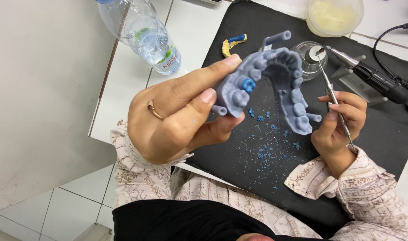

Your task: The person holds a blue dental mold and uses a metal tool to scrape and remove excess material from its surface. The person rotates the mold to access different areas while continuing to scrape away debris.

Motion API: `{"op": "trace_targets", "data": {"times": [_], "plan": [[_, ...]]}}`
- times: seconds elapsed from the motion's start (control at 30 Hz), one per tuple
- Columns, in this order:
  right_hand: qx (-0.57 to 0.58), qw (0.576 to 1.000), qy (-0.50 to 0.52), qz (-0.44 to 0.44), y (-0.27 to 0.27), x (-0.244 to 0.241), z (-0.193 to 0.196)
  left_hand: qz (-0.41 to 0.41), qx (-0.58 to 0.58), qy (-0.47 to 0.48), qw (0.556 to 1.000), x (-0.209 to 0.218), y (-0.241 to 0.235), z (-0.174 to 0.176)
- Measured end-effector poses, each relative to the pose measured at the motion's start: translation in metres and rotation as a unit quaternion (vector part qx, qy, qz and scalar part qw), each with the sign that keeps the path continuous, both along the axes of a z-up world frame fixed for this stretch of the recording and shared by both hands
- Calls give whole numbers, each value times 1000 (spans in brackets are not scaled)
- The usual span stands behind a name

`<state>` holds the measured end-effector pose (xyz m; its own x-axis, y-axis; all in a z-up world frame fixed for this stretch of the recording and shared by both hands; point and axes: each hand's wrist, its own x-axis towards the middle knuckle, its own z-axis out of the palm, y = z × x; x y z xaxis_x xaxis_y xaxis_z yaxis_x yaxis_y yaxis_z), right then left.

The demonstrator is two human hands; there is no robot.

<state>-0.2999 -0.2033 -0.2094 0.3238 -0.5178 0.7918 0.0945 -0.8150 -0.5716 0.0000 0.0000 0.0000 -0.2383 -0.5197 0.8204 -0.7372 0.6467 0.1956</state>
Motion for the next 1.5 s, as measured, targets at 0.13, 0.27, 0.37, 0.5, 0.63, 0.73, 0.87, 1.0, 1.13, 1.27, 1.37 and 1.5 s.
{"op": "trace_targets", "data": {"times": [0.13, 0.27, 0.37, 0.5, 0.63, 0.73, 0.87, 1.0, 1.13, 1.27, 1.37, 1.5], "plan": [[1, 1000, 14, -13, 2, -2, 2, -12, -34, -19, 999, -2, -16, -7], [5, 1000, -4, -2, 1, 2, 2, -53, -40, -43, 997, -1, -25, -8], [15, 1000, -15, 8, 0, 4, 1, -76, -34, -67, 994, 1, -32, -8], [21, 999, -28, 16, 0, 7, 2, -102, -30, -85, 991, 1, -37, -10], [25, 999, -27, 10, 1, 7, 2, -114, -49, -94, 988, -1, -40, -13], [29, 999, -31, 9, -1, 8, 0, -124, -45, -100, 986, 0, -40, -16], [32, 999, -33, 11, -2, 8, -2, -135, -51, -100, 985, -1, -41, -21], [41, 998, -38, 19, -3, 8, -4, -141, -74, -110, 981, -3, -43, -22], [45, 998, -38, 15, -4, 7, -5, -148, -90, -117, 978, -4, -43, -21], [49, 998, -38, 15, -3, 7, -5, -165, -98, -106, 976, -7, -44, -18], [48, 998, -39, 9, -4, 7, -6, -158, -98, -113, 976, -8, -43, -17], [51, 998, -35, 8, -4, 7, -6, -154, -115, -117, 974, -10, -44, -14]]}}
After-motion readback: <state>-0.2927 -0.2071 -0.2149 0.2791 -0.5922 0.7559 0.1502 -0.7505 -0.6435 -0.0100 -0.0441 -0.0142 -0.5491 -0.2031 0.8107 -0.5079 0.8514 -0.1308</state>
